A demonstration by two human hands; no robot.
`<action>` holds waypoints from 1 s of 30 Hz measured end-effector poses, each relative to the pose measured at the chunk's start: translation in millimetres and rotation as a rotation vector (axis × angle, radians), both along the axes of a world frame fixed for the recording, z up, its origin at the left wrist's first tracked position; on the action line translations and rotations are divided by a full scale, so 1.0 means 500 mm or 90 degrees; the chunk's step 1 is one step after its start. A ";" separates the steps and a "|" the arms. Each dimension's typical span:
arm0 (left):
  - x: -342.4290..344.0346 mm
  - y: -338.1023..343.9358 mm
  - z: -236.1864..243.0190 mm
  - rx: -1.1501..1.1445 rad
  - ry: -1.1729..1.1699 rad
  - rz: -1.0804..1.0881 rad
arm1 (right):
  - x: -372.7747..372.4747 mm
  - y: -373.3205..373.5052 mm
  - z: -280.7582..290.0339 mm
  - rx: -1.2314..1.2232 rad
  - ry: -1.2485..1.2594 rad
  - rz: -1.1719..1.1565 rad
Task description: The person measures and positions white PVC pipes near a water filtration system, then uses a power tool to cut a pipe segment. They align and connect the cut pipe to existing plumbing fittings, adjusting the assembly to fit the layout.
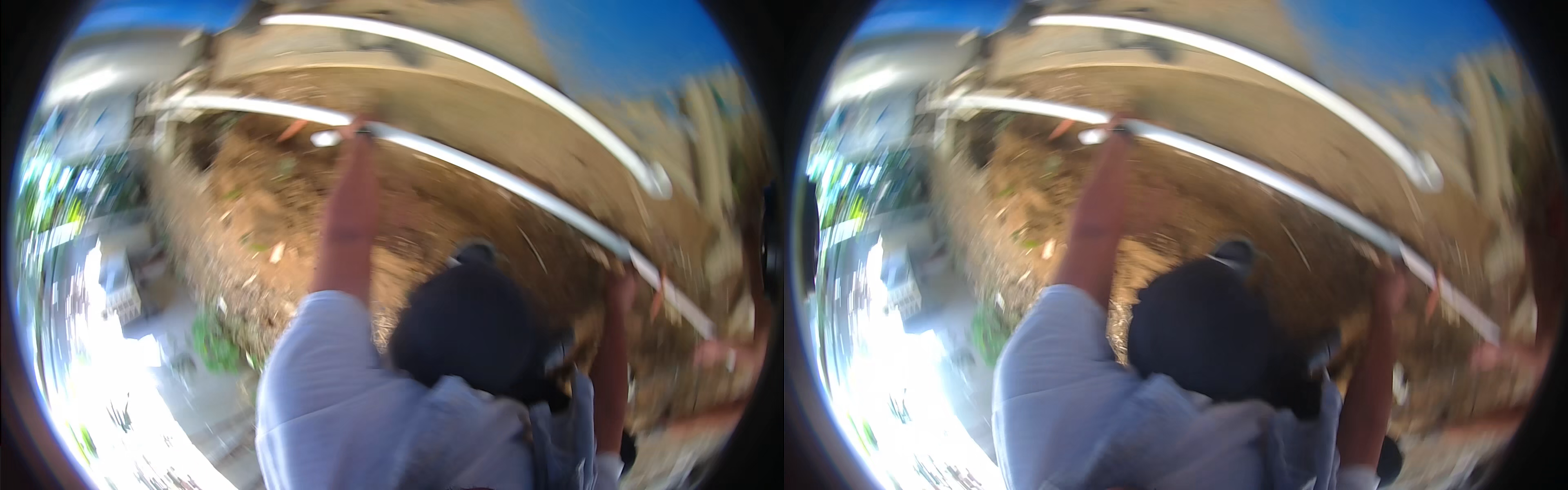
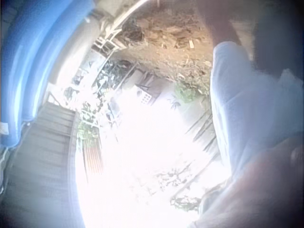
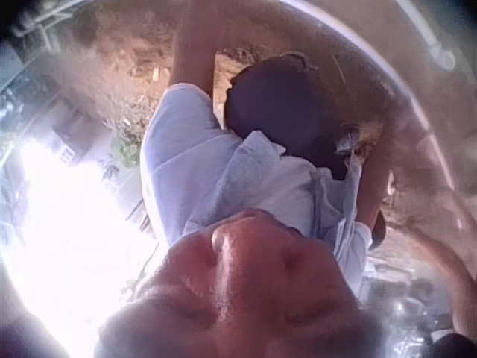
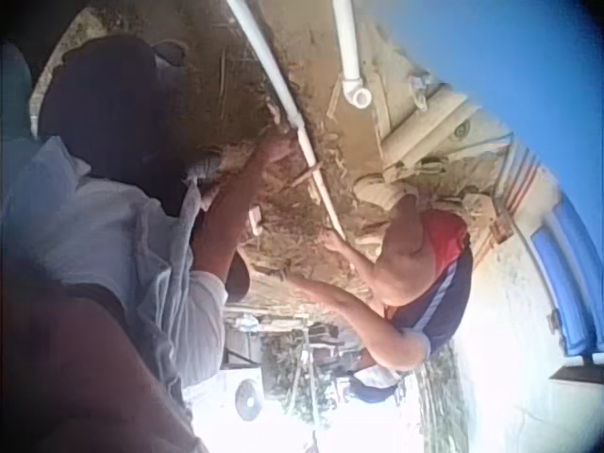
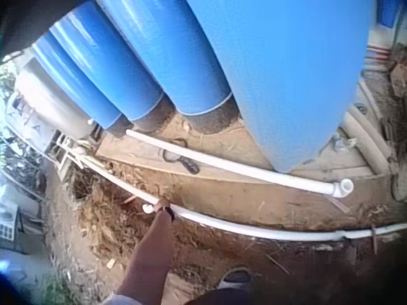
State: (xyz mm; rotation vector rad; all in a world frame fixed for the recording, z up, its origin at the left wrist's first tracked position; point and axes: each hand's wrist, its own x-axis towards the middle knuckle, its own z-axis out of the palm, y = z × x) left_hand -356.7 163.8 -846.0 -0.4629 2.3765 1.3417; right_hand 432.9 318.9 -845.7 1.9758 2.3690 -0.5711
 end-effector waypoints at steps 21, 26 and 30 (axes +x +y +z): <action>-0.082 -0.066 -0.047 -0.049 -0.068 -0.080 | -0.048 0.066 0.005 -0.347 0.804 -0.994; -0.014 -0.048 -0.018 -0.085 -0.076 -0.068 | -0.062 0.090 -0.026 -0.369 0.777 -0.980; 0.043 -0.017 0.002 -0.096 -0.095 -0.050 | -0.069 0.083 -0.060 -0.300 0.880 -0.977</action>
